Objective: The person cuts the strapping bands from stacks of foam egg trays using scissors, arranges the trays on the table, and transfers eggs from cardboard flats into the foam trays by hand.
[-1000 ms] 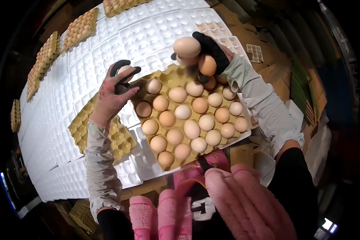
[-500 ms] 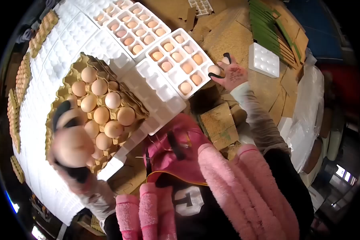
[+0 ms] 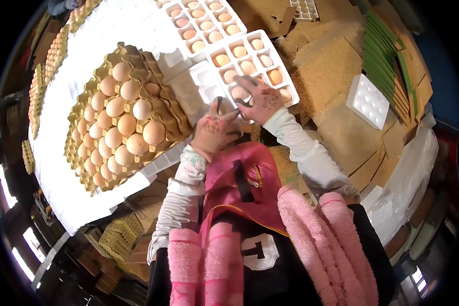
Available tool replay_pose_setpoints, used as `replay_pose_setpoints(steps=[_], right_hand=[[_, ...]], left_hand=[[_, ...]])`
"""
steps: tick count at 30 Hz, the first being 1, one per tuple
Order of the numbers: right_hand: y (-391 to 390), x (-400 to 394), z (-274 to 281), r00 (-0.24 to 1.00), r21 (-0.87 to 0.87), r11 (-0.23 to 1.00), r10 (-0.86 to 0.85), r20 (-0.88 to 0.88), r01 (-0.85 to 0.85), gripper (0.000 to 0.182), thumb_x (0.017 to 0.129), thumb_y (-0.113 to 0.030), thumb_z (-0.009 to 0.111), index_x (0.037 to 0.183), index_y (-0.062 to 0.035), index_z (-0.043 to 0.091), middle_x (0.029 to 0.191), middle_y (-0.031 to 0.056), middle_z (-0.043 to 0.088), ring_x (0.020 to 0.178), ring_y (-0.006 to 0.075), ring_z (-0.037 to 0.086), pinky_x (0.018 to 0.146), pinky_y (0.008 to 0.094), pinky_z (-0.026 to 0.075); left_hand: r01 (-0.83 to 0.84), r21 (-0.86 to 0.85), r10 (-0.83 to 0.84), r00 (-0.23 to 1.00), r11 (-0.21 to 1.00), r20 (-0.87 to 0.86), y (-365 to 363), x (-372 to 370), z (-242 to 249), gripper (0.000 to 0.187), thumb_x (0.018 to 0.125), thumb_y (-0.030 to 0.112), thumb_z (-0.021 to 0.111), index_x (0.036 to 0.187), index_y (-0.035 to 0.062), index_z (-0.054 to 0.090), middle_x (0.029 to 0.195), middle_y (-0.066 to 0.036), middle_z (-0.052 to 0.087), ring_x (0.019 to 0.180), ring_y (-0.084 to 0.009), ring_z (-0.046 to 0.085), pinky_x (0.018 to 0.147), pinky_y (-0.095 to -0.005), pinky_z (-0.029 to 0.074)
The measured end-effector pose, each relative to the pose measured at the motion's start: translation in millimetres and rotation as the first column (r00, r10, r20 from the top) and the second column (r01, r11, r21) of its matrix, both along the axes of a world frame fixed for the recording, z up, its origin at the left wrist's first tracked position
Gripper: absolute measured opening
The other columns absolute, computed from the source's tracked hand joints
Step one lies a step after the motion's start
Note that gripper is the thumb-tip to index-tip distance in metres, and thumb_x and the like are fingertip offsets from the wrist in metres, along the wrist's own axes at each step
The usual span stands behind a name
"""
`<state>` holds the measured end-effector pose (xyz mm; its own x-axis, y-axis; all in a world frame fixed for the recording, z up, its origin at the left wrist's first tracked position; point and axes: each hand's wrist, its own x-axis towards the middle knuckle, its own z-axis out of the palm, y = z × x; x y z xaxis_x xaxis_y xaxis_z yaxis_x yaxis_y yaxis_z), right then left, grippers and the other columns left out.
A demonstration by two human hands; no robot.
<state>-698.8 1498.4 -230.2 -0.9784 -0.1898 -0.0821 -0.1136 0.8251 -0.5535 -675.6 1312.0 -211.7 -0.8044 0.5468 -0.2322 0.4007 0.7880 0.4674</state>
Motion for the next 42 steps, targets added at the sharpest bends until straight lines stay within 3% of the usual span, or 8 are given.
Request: replay_pose_setpoints(steps=[4, 21, 25, 27, 31, 36, 39, 42], right_hand=[[15.9, 23.2, 6.1, 0.961, -0.555, 0.790, -0.264, 0.076, 0.261, 0.049, 0.074, -0.020, 0.070, 0.118, -0.0045, 0.056, 0.104, 0.0126, 0.064, 0.092, 0.0261, 0.064, 0.078, 0.0347, 0.051], [-24.7, -28.6, 14.8, 0.956, -0.931, 0.311, -0.272, 0.105, 0.191, 0.041, 0.083, 0.005, 0.053, 0.125, 0.0038, 0.050, 0.114, 0.0110, 0.061, 0.100, 0.0170, 0.060, 0.089, 0.0275, 0.048], [-90.3, -96.2, -29.8, 0.921, -0.233, 0.958, 0.067, -0.384, -0.167, 0.049, 0.082, -0.019, 0.061, 0.129, -0.0087, 0.048, 0.125, 0.0137, 0.052, 0.115, 0.0312, 0.048, 0.098, 0.0443, 0.038], [-108.9, -109.9, -75.6, 0.909, 0.287, 0.952, 0.212, -0.360, -0.109, 0.058, 0.082, -0.036, 0.058, 0.133, -0.0140, 0.042, 0.133, 0.0122, 0.042, 0.122, 0.0335, 0.036, 0.099, 0.0496, 0.030], [-125.9, -134.5, 45.6, 0.885, -0.522, 0.789, 0.061, -0.461, -0.325, 0.047, 0.080, -0.024, 0.062, 0.124, -0.0085, 0.053, 0.119, 0.0130, 0.058, 0.114, 0.0354, 0.046, 0.098, 0.0473, 0.033], [-191.2, -177.4, 129.5, 0.638, 0.543, 0.591, 0.760, -0.126, -0.597, 0.064, 0.075, -0.050, 0.068, 0.126, -0.0128, 0.053, 0.114, 0.0080, 0.064, 0.119, 0.0279, 0.049, 0.103, 0.0422, 0.033], [-169.1, -167.9, 142.7, 0.819, -0.281, 0.772, 0.562, -0.117, -0.570, 0.057, 0.074, -0.027, 0.075, 0.125, -0.0077, 0.056, 0.113, 0.0105, 0.064, 0.109, 0.0243, 0.059, 0.094, 0.0350, 0.047], [-142.5, -158.1, 137.0, 0.886, -0.962, 0.272, 0.451, 0.109, -0.019, 0.047, 0.076, -0.011, 0.072, 0.119, 0.0013, 0.058, 0.104, 0.0107, 0.066, 0.096, 0.0187, 0.063, 0.084, 0.0297, 0.052]], left_hand=[[0.112, -0.044, -0.103, 0.981, 0.993, 0.166, -6.7, -24.7, -15.2, 0.051, 0.072, 0.025, 0.072, 0.121, 0.0181, 0.059, 0.126, -0.020, 0.052, 0.109, -0.0290, 0.056, 0.089, -0.0381, 0.047], [-0.128, 0.474, 0.335, 0.861, 0.871, -0.383, 9.2, 17.9, -19.6, 0.056, 0.067, 0.003, 0.063, 0.122, 0.0029, 0.053, 0.125, -0.022, 0.047, 0.125, -0.0450, 0.039, 0.107, -0.0588, 0.028], [0.181, 0.499, -0.005, 0.943, 0.847, -0.333, -41.3, 77.8, 45.2, 0.044, 0.060, 0.007, 0.070, 0.104, 0.0053, 0.063, 0.108, -0.015, 0.058, 0.107, -0.0374, 0.056, 0.094, -0.0515, 0.046], [0.139, 0.487, 0.072, 0.918, 0.862, -0.390, -77.7, 75.0, 91.9, 0.041, 0.063, 0.006, 0.069, 0.103, 0.0061, 0.063, 0.104, -0.014, 0.060, 0.103, -0.0369, 0.058, 0.091, -0.0507, 0.048], [-0.049, 0.521, 0.357, 0.783, 0.852, -0.510, -163.4, 24.5, 147.3, 0.032, 0.074, 0.008, 0.067, 0.106, 0.0054, 0.063, 0.100, -0.013, 0.064, 0.098, -0.0323, 0.061, 0.084, -0.0444, 0.050], [-0.206, 0.117, 0.234, 0.757, 0.972, -0.611, -208.3, -118.9, 132.2, 0.054, 0.075, 0.022, 0.073, 0.124, 0.0075, 0.054, 0.111, -0.016, 0.063, 0.099, -0.0316, 0.060, 0.097, -0.0403, 0.040], [-0.051, -0.124, -0.009, 0.897, 0.991, -0.443, -207.5, -143.5, 114.4, 0.048, 0.071, 0.025, 0.075, 0.114, 0.0076, 0.061, 0.096, -0.016, 0.067, 0.093, -0.0268, 0.064, 0.092, -0.0383, 0.044], [-0.179, 0.699, 0.310, 0.949, 0.693, -0.065, -233.0, -130.5, 124.0, 0.047, 0.076, 0.021, 0.071, 0.119, 0.0046, 0.059, 0.099, -0.015, 0.067, 0.094, -0.0245, 0.064, 0.093, -0.0370, 0.046]])
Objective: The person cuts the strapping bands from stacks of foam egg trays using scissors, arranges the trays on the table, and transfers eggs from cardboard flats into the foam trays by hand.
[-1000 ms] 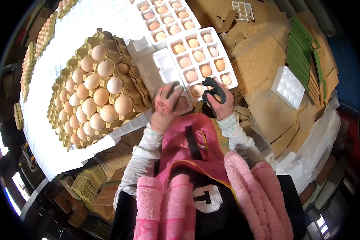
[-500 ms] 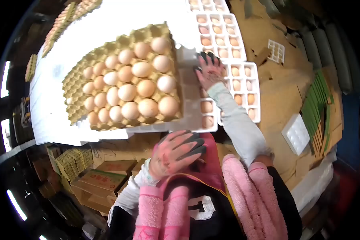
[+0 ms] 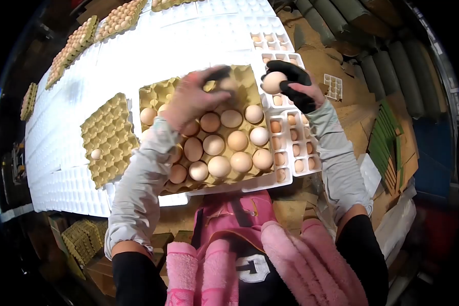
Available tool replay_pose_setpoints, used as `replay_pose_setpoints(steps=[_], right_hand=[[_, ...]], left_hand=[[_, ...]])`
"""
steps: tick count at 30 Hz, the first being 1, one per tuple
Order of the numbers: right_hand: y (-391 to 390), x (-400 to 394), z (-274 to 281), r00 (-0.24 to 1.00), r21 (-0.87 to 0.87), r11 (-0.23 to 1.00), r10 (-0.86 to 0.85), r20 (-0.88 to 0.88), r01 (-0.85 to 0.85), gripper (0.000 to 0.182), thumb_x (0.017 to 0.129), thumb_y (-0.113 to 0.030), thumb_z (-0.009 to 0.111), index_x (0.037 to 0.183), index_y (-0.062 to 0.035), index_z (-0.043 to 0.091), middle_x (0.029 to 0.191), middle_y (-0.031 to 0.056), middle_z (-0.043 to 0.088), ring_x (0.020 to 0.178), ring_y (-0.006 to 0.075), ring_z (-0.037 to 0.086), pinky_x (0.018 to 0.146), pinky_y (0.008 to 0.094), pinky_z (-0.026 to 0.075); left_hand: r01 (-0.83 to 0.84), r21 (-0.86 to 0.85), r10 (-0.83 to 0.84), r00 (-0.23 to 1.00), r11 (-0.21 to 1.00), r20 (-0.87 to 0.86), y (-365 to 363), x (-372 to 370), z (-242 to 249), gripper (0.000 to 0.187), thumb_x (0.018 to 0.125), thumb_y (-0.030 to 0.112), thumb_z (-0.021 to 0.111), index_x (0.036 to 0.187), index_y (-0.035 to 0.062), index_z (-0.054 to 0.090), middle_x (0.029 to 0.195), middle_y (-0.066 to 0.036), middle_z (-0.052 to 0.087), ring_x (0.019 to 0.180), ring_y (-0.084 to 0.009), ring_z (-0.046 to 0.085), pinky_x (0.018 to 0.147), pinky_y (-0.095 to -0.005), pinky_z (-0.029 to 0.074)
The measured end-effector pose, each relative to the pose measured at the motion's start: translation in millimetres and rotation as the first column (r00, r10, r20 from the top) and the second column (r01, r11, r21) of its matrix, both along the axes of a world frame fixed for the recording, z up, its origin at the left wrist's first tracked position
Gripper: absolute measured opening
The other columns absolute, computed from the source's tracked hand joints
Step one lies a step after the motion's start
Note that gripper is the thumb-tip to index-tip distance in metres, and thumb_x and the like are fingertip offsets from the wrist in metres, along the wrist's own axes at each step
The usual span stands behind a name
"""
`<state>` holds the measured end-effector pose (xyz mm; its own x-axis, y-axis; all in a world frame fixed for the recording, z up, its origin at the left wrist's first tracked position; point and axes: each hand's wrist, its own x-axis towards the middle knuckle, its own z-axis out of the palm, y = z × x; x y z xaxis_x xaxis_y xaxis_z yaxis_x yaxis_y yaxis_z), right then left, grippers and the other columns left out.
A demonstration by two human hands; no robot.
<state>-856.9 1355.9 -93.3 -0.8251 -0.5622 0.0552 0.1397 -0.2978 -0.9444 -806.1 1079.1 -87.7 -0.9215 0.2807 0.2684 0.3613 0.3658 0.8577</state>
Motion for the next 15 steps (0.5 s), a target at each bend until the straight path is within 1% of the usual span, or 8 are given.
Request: replay_pose_setpoints(steps=[3, 4, 5, 7, 9, 10, 12, 15], right_hand=[[-19.2, 22.4, 24.4, 0.969, 0.536, 0.843, 0.169, -0.182, -0.046, 0.040, 0.078, -0.008, 0.070, 0.116, -0.0022, 0.061, 0.104, 0.0078, 0.066, 0.084, 0.0163, 0.065, 0.068, 0.0280, 0.055], [-33.9, 24.4, 19.7, 0.692, 0.618, 0.782, 0.403, -0.600, 0.081, 0.042, 0.076, -0.013, 0.073, 0.116, -0.0057, 0.062, 0.103, 0.0063, 0.067, 0.080, 0.0129, 0.064, 0.063, 0.0264, 0.052], [-39.7, 33.2, 14.9, 0.528, 0.768, 0.587, 0.580, -0.620, 0.257, 0.045, 0.074, -0.014, 0.075, 0.116, -0.0069, 0.062, 0.104, 0.0067, 0.067, 0.083, 0.0122, 0.064, 0.066, 0.0256, 0.053], [-33.0, 41.3, 15.1, 0.459, 0.809, 0.435, 0.670, -0.584, 0.394, 0.049, 0.072, -0.016, 0.077, 0.118, -0.0075, 0.061, 0.104, 0.0078, 0.067, 0.084, 0.0127, 0.065, 0.071, 0.0256, 0.054], [-24.5, 36.9, 18.1, 0.747, 0.643, 0.738, 0.307, -0.590, 0.205, 0.059, 0.074, -0.019, 0.075, 0.127, -0.0045, 0.054, 0.103, 0.0105, 0.067, 0.081, 0.0148, 0.065, 0.072, 0.0275, 0.055], [-24.2, 35.6, 24.8, 0.980, 0.434, 0.898, 0.017, -0.199, 0.073, 0.057, 0.075, -0.015, 0.073, 0.127, -0.0009, 0.053, 0.104, 0.0109, 0.066, 0.076, 0.0143, 0.063, 0.068, 0.0281, 0.055], [-55.5, 27.8, 42.8, 0.992, 0.043, 0.999, -0.032, 0.120, 0.027, 0.047, 0.076, -0.012, 0.070, 0.120, 0.0015, 0.059, 0.106, 0.0103, 0.065, 0.080, 0.0132, 0.063, 0.071, 0.0273, 0.054], [-125.9, 12.6, 50.7, 0.902, 0.608, 0.787, 0.332, -0.275, -0.104, 0.049, 0.080, -0.022, 0.068, 0.126, -0.0103, 0.057, 0.099, 0.0074, 0.065, 0.081, 0.0148, 0.064, 0.074, 0.0293, 0.053]], left_hand=[[-0.235, 0.786, -0.194, 0.893, 0.572, 0.407, -69.8, 8.6, 14.9, 0.048, 0.087, 0.015, 0.062, 0.130, -0.0002, 0.046, 0.109, -0.011, 0.061, 0.104, -0.0244, 0.060, 0.093, -0.0367, 0.050], [-0.248, 0.888, -0.275, 0.888, 0.388, 0.368, -96.2, 10.0, 6.6, 0.044, 0.089, 0.017, 0.059, 0.127, -0.0009, 0.047, 0.108, -0.011, 0.061, 0.104, -0.0258, 0.061, 0.093, -0.0380, 0.050], [-0.191, 0.629, 0.089, 0.978, 0.754, 0.190, -124.8, 13.7, -14.5, 0.041, 0.091, 0.021, 0.057, 0.123, -0.0014, 0.047, 0.105, -0.011, 0.061, 0.100, -0.0269, 0.061, 0.092, -0.0395, 0.050], [-0.354, 0.814, 0.104, 0.932, 0.462, 0.346, -164.4, 24.2, -18.5, 0.029, 0.091, 0.022, 0.056, 0.109, -0.0014, 0.053, 0.103, -0.011, 0.061, 0.086, -0.0250, 0.062, 0.082, -0.0379, 0.051], [-0.225, 0.452, 0.055, 0.932, 0.863, 0.359, -194.9, 27.6, -5.0, 0.024, 0.086, 0.012, 0.063, 0.107, 0.0021, 0.059, 0.103, -0.008, 0.060, 0.080, -0.0204, 0.059, 0.075, -0.0339, 0.051], [-0.304, 0.082, 0.244, 0.875, 0.949, 0.419, -199.0, 39.1, 2.0, 0.027, 0.082, 0.010, 0.067, 0.108, 0.0023, 0.060, 0.104, -0.007, 0.059, 0.080, -0.0200, 0.059, 0.075, -0.0334, 0.050], [-0.124, -0.674, 0.218, 0.974, 0.728, 0.057, -163.6, 53.7, 16.9, 0.048, 0.072, 0.019, 0.074, 0.116, 0.0076, 0.059, 0.115, -0.011, 0.057, 0.085, -0.0263, 0.063, 0.078, -0.0350, 0.050], [0.041, -0.772, 0.068, 0.992, 0.634, 0.108, -162.7, 47.4, -3.1, 0.053, 0.071, 0.029, 0.075, 0.118, 0.0121, 0.058, 0.123, -0.013, 0.055, 0.093, -0.0330, 0.062, 0.081, -0.0408, 0.049]])
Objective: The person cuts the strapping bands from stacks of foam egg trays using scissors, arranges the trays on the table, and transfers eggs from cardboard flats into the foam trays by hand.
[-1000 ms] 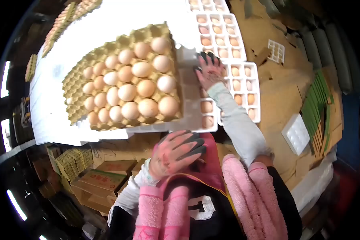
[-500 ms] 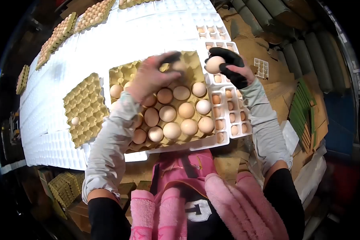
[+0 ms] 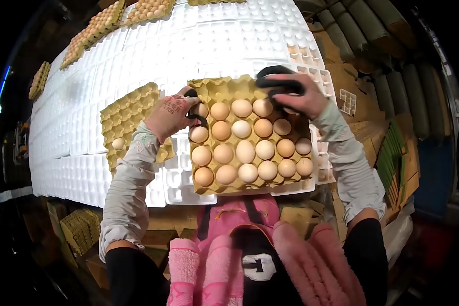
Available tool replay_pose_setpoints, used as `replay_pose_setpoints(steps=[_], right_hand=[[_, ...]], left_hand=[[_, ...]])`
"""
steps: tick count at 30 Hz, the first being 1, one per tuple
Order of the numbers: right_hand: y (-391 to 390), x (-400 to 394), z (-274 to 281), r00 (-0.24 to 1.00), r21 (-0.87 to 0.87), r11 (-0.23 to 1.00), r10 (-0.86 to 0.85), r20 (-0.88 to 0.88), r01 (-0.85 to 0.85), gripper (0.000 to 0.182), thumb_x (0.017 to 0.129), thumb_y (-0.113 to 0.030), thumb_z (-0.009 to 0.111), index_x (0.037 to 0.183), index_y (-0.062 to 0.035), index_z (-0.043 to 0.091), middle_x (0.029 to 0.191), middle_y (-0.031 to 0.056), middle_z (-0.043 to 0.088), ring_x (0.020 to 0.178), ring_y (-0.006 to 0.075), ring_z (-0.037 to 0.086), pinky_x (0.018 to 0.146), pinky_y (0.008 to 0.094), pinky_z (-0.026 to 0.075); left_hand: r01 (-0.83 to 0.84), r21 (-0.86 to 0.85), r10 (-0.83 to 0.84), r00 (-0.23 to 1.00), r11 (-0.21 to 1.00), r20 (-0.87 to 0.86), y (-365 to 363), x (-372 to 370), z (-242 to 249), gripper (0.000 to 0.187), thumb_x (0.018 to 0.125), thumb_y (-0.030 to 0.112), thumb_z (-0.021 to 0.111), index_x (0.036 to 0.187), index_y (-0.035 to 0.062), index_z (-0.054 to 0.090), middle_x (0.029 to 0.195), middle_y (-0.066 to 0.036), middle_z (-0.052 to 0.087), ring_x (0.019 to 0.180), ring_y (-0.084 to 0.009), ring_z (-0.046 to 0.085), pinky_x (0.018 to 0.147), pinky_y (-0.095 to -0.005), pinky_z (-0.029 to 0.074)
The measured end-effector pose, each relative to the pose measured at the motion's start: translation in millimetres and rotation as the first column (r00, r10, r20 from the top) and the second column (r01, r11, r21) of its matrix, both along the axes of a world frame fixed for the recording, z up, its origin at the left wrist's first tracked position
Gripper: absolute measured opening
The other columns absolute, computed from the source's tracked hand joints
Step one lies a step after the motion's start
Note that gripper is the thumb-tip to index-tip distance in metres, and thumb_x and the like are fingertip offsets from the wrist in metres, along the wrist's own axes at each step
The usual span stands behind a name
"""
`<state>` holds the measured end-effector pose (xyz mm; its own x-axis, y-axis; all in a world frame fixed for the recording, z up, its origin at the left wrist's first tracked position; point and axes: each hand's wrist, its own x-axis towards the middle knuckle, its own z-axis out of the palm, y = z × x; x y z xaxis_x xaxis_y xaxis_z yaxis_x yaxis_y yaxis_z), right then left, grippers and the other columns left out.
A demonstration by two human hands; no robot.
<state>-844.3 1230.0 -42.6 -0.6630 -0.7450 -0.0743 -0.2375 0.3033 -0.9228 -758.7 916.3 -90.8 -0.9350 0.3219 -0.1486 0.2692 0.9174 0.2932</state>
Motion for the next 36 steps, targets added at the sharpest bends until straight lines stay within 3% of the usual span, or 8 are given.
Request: replay_pose_setpoints(steps=[6, 9, 11, 17, 23, 28, 32, 36], right_hand=[[-76.0, 8.7, -2.7, 0.521, 0.894, 0.432, 0.740, -0.426, 0.118, 0.051, 0.071, -0.061, 0.063, 0.091, -0.0142, 0.063, 0.116, 0.0104, 0.058, 0.083, 0.0209, 0.065, 0.066, 0.0331, 0.052], [-50.1, -6.9, -25.1, 0.659, 0.573, 0.809, 0.359, -0.661, 0.133, 0.051, 0.072, -0.055, 0.067, 0.104, -0.0145, 0.067, 0.110, 0.0111, 0.061, 0.084, 0.0234, 0.065, 0.063, 0.0345, 0.052], [-21.2, -32.2, -28.0, 0.988, 0.131, 0.990, -0.073, 0.136, 0.055, 0.055, 0.076, -0.047, 0.067, 0.109, -0.0031, 0.065, 0.094, 0.0078, 0.061, 0.068, 0.0155, 0.061, 0.049, 0.0315, 0.045], [66.6, -97.4, -57.3, 0.662, -0.764, 0.435, 0.394, 0.637, 0.477, 0.060, 0.086, -0.047, 0.054, 0.121, 0.0013, 0.054, 0.120, 0.0214, 0.057, 0.071, 0.0222, 0.062, 0.058, 0.0301, 0.051], [70.7, -209.3, -168.5, 0.578, -0.334, 0.726, -0.105, 0.809, 0.601, 0.061, 0.082, -0.051, 0.057, 0.121, -0.0048, 0.053, 0.108, 0.0127, 0.063, 0.063, 0.0157, 0.058, 0.046, 0.0302, 0.046], [29.3, -252.1, -194.1, 0.869, 0.598, 0.653, -0.207, -0.449, 0.465, 0.060, 0.078, -0.053, 0.062, 0.120, -0.0113, 0.058, 0.104, 0.0115, 0.063, 0.094, 0.0217, 0.064, 0.083, 0.0337, 0.050], [16.6, -267.5, -184.3, 0.819, 0.580, 0.653, -0.109, -0.564, 0.487, 0.059, 0.079, -0.051, 0.061, 0.128, -0.0185, 0.052, 0.114, 0.0123, 0.058, 0.099, 0.0248, 0.062, 0.083, 0.0350, 0.050], [2.6, -312.1, -233.1, 0.573, 0.059, 0.788, -0.391, -0.720, 0.612, 0.036, 0.088, -0.027, 0.052, 0.124, -0.0187, 0.052, 0.107, 0.0054, 0.058, 0.100, 0.0238, 0.058, 0.087, 0.0406, 0.044]], left_hand=[[-0.427, 0.848, 0.162, 0.904, 0.315, 0.396, -17.9, 8.8, 16.8, 0.053, 0.074, 0.010, 0.070, 0.125, 0.0059, 0.056, 0.108, -0.007, 0.061, 0.079, -0.0151, 0.062, 0.074, -0.0288, 0.051], [0.004, 0.339, 0.004, 1.000, 0.941, -0.023, 12.0, -4.7, 28.1, 0.045, 0.074, 0.026, 0.074, 0.116, 0.0155, 0.063, 0.129, -0.012, 0.049, 0.086, -0.0192, 0.064, 0.075, -0.0321, 0.052], [0.148, -0.176, -0.179, 0.968, 0.973, -0.174, 35.6, -19.2, 11.5, 0.046, 0.069, 0.038, 0.076, 0.108, 0.0162, 0.066, 0.130, -0.014, 0.049, 0.095, -0.0231, 0.062, 0.078, -0.0333, 0.052], [0.297, 0.222, -0.340, 0.922, 0.929, 0.186, 23.8, -69.8, 28.9, 0.050, 0.070, 0.042, 0.075, 0.109, 0.0115, 0.067, 0.128, -0.014, 0.050, 0.101, -0.0269, 0.059, 0.087, -0.0356, 0.048], [-0.597, 0.774, -0.312, 0.792, -0.212, 0.525, 77.0, -188.8, 1.9, 0.082, 0.088, 0.065, 0.043, 0.131, -0.0041, 0.044, 0.092, -0.007, 0.058, 0.067, -0.0146, 0.053, 0.062, -0.0260, 0.047], [-0.060, 0.550, -0.192, 0.901, 0.833, 0.389, 98.1, -315.4, -70.8, 0.044, 0.069, 0.015, 0.082, 0.105, -0.0024, 0.066, 0.130, -0.007, 0.041, 0.097, -0.0157, 0.056, 0.084, -0.0286, 0.049], [-0.062, 0.492, -0.254, 0.796, 0.869, 0.549, 97.0, -367.1, -118.9, 0.099, 0.068, 0.011, 0.083, 0.144, 0.0089, 0.019, 0.117, -0.005, 0.063, 0.097, -0.0129, 0.057, 0.085, -0.0296, 0.050], [-0.042, 0.550, -0.291, 0.813, 0.834, 0.504, 96.4, -410.0, -129.6, 0.045, 0.084, 0.002, 0.063, 0.128, 0.0042, 0.053, 0.118, -0.007, 0.061, 0.098, -0.0132, 0.059, 0.084, -0.0260, 0.050]])
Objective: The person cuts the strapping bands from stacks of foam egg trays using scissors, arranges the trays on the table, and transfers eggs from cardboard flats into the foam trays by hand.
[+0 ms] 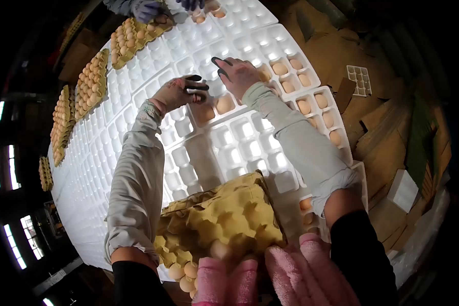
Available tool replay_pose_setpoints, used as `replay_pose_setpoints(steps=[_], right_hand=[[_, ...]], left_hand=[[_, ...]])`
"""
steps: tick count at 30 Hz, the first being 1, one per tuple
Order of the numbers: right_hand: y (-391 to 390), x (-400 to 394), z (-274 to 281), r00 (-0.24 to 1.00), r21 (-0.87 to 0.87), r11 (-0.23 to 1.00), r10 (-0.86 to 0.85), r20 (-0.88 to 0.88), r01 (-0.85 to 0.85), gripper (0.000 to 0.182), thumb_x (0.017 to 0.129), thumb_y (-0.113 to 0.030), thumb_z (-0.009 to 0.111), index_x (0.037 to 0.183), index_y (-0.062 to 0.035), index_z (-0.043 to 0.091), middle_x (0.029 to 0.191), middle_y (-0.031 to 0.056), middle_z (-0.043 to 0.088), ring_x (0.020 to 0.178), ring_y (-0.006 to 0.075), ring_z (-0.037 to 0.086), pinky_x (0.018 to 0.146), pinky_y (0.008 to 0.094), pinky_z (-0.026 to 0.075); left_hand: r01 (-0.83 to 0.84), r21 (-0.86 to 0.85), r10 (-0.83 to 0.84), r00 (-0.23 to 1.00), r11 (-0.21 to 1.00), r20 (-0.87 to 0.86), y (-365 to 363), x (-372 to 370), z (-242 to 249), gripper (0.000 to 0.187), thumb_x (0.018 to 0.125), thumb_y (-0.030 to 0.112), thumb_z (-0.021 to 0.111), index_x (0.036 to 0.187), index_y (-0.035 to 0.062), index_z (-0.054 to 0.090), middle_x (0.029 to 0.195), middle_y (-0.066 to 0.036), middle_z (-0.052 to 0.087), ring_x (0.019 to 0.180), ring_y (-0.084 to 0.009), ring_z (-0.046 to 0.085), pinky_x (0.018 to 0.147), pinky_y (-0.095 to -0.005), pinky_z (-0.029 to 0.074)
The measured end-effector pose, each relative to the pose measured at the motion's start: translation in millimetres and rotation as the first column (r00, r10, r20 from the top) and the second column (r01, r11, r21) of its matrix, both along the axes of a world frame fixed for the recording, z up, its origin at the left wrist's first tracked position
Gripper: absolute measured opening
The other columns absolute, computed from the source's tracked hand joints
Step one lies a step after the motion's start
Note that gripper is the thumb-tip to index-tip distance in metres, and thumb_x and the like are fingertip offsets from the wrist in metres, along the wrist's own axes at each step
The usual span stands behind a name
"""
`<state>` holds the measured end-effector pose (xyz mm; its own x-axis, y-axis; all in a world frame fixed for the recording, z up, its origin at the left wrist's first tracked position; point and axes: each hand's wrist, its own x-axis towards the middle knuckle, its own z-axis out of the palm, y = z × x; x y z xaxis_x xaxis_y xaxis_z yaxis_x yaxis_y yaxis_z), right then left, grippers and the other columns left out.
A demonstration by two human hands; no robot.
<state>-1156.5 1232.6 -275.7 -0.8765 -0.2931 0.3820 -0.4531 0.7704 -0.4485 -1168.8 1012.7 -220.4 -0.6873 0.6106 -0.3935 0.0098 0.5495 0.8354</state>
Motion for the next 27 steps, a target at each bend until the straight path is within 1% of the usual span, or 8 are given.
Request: replay_pose_setpoints(steps=[1, 3, 5, 9, 12, 17, 19, 27], right_hand=[[-0.6, -3.2, -18.6, 1.000, 0.092, 0.996, 0.002, -0.012, -0.001, 0.039, 0.087, -0.024, 0.053, 0.125, -0.0179, 0.051, 0.111, 0.0063, 0.057, 0.107, 0.0254, 0.053, 0.092, 0.0416, 0.039], [2.0, -1.3, -26.2, 0.963, -0.102, 0.988, -0.139, -0.231, 0.118, 0.043, 0.086, -0.021, 0.054, 0.128, -0.0150, 0.049, 0.116, 0.0087, 0.054, 0.110, 0.0286, 0.049, 0.092, 0.0418, 0.038], [19.3, 14.0, 7.7, 0.981, -0.487, 0.865, -0.179, -0.077, 0.119, 0.046, 0.085, -0.014, 0.053, 0.129, -0.0042, 0.045, 0.118, 0.0171, 0.054, 0.107, 0.0356, 0.050, 0.093, 0.0430, 0.039], [66.5, 69.4, 56.4, 0.998, -0.651, 0.759, -0.015, -0.054, -0.024, 0.046, 0.084, -0.001, 0.052, 0.130, -0.0012, 0.045, 0.115, 0.0178, 0.059, 0.106, 0.0322, 0.055, 0.091, 0.0368, 0.044], [79.1, 124.4, 98.9, 0.933, -0.808, 0.586, 0.326, 0.154, -0.071, 0.034, 0.090, -0.003, 0.050, 0.123, -0.0013, 0.053, 0.108, 0.0079, 0.066, 0.096, 0.0125, 0.062, 0.082, 0.0246, 0.048], [48.8, 249.0, 203.2, 0.791, -0.461, 0.792, 0.553, 0.261, -0.401, 0.033, 0.085, -0.007, 0.058, 0.118, -0.0022, 0.058, 0.101, 0.0097, 0.067, 0.086, 0.0152, 0.066, 0.077, 0.0269, 0.053], [26.4, 297.2, 236.6, 0.671, -0.351, 0.782, 0.623, 0.401, -0.516, 0.033, 0.085, -0.020, 0.063, 0.115, -0.0063, 0.059, 0.101, 0.0088, 0.064, 0.086, 0.0194, 0.064, 0.079, 0.0314, 0.052], [-55.6, 355.6, 194.9, 0.726, 0.526, 0.529, 0.624, 0.291, -0.666, 0.057, 0.071, -0.040, 0.071, 0.116, -0.0089, 0.054, 0.104, 0.0061, 0.062, 0.101, 0.0249, 0.055, 0.087, 0.0382, 0.042]], left_hand=[[-0.028, -0.121, -0.026, 0.905, 0.992, -0.424, 9.7, -4.2, -1.9, 0.037, 0.090, 0.005, 0.056, 0.127, 0.0037, 0.054, 0.120, -0.006, 0.059, 0.098, -0.0120, 0.060, 0.083, -0.0259, 0.049], [-0.261, 0.532, 0.424, 0.881, 0.805, -0.209, 49.0, -8.3, -40.7, 0.041, 0.091, 0.010, 0.055, 0.131, 0.0103, 0.051, 0.122, -0.009, 0.059, 0.107, -0.0166, 0.058, 0.090, -0.0247, 0.045], [-0.321, -0.550, -0.221, 0.675, 0.771, -0.704, 80.4, 0.5, -65.3, 0.052, 0.089, 0.023, 0.055, 0.139, 0.0187, 0.040, 0.139, -0.010, 0.044, 0.129, -0.0343, 0.038, 0.105, -0.0499, 0.028], [-0.369, -0.167, -0.068, 0.267, 0.914, -0.961, 62.8, 20.9, -32.2, 0.051, 0.091, 0.027, 0.053, 0.140, 0.0212, 0.038, 0.141, -0.007, 0.043, 0.132, -0.0334, 0.034, 0.107, -0.0514, 0.021], [-0.192, 0.091, 0.160, 0.385, 0.977, -0.909, 22.5, 90.4, 81.0, 0.040, 0.092, 0.021, 0.054, 0.131, 0.0111, 0.050, 0.126, -0.011, 0.054, 0.118, -0.0255, 0.049, 0.101, -0.0367, 0.036], [-0.227, 0.184, 0.280, 0.891, 0.956, -0.357, -73.2, 256.4, 170.1, 0.039, 0.090, 0.014, 0.056, 0.129, 0.0125, 0.054, 0.124, -0.011, 0.055, 0.110, -0.0225, 0.056, 0.095, -0.0336, 0.042], [-0.245, 0.110, 0.268, 0.877, 0.963, -0.399, -87.0, 327.3, 187.3, 0.043, 0.081, 0.016, 0.068, 0.123, 0.0105, 0.058, 0.088, -0.007, 0.067, 0.089, -0.0172, 0.063, 0.085, -0.0302, 0.046], [-0.256, -0.424, -0.143, 0.690, 0.869, -0.710, -85.7, 452.0, 130.1, 0.076, 0.061, 0.023, 0.081, 0.128, 0.0083, 0.048, 0.116, -0.011, 0.059, 0.114, -0.0301, 0.049, 0.101, -0.0452, 0.034]])
